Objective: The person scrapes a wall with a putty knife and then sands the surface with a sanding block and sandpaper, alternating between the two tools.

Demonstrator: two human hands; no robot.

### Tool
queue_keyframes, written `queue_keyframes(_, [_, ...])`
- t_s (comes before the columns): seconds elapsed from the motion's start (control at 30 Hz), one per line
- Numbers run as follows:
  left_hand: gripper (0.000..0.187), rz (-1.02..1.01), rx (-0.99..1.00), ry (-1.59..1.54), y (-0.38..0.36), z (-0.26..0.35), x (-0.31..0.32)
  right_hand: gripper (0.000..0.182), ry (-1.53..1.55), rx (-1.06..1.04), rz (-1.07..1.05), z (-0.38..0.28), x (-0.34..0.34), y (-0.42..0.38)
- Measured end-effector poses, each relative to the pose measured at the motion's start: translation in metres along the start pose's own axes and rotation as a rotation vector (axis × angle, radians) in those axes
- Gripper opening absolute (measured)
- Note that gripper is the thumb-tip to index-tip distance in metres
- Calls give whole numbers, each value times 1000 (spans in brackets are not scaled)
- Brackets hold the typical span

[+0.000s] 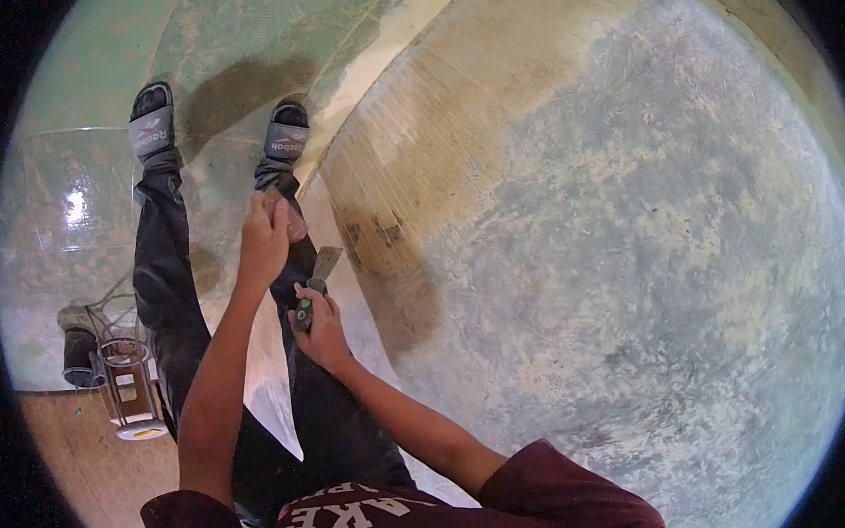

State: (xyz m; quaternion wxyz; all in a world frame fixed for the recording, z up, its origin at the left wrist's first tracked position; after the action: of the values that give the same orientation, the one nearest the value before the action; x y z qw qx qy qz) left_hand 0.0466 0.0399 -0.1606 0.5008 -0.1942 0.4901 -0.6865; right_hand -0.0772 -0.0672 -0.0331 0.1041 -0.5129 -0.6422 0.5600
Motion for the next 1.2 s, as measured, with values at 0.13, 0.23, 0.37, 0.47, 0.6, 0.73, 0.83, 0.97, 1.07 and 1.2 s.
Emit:
queue_keyframes(0.13, [28,-85,227,-212,-16,63,34,59,-177,102,-27,2,15,4])
queue_keyframes(0.23, [33,-240,306,-112,-41,111,83,63,59,14,-58,11,19,1])
queue_keyframes(0.37, [48,-246,512,-70,-79,174,137,55,-165,19,40,13,15,11])
queue_keyframes(0.47, [56,-160,724,-7,-114,197,180,53,-165,47,-5,22,13,13])
queue_keyframes(0.6, [59,-170,777,150,-116,213,215,54,-137,60,-27,26,3,17])
queue_keyframes(0.73, [58,-181,708,190,-80,221,211,55,-143,5,14,23,-6,14])
queue_keyframes(0.83, [57,-118,864,490,-139,231,209,56,-143,34,-36,35,-2,15])
queue_keyframes(0.97, [60,52,921,816,-99,245,214,56,-172,51,-52,36,-13,16])
queue_keyframes(1.07, [60,47,850,690,-82,254,216,55,-164,36,-26,33,-19,20])
queue_keyframes(1.2, [61,-30,830,527,-141,226,219,55,-143,-32,-17,29,-26,21])
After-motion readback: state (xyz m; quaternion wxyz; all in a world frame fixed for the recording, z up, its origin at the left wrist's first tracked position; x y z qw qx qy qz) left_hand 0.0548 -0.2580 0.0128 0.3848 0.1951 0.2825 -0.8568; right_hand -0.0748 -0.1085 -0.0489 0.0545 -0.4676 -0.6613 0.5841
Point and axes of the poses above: each hand's wrist, its own y-axis towards the middle knuckle, its own x-axis out of the palm, z = x × y, the point moved 10 cm from there along y, towards the middle knuckle, and after that the axes turned 8 degrees about y, right-handed, at the moved point
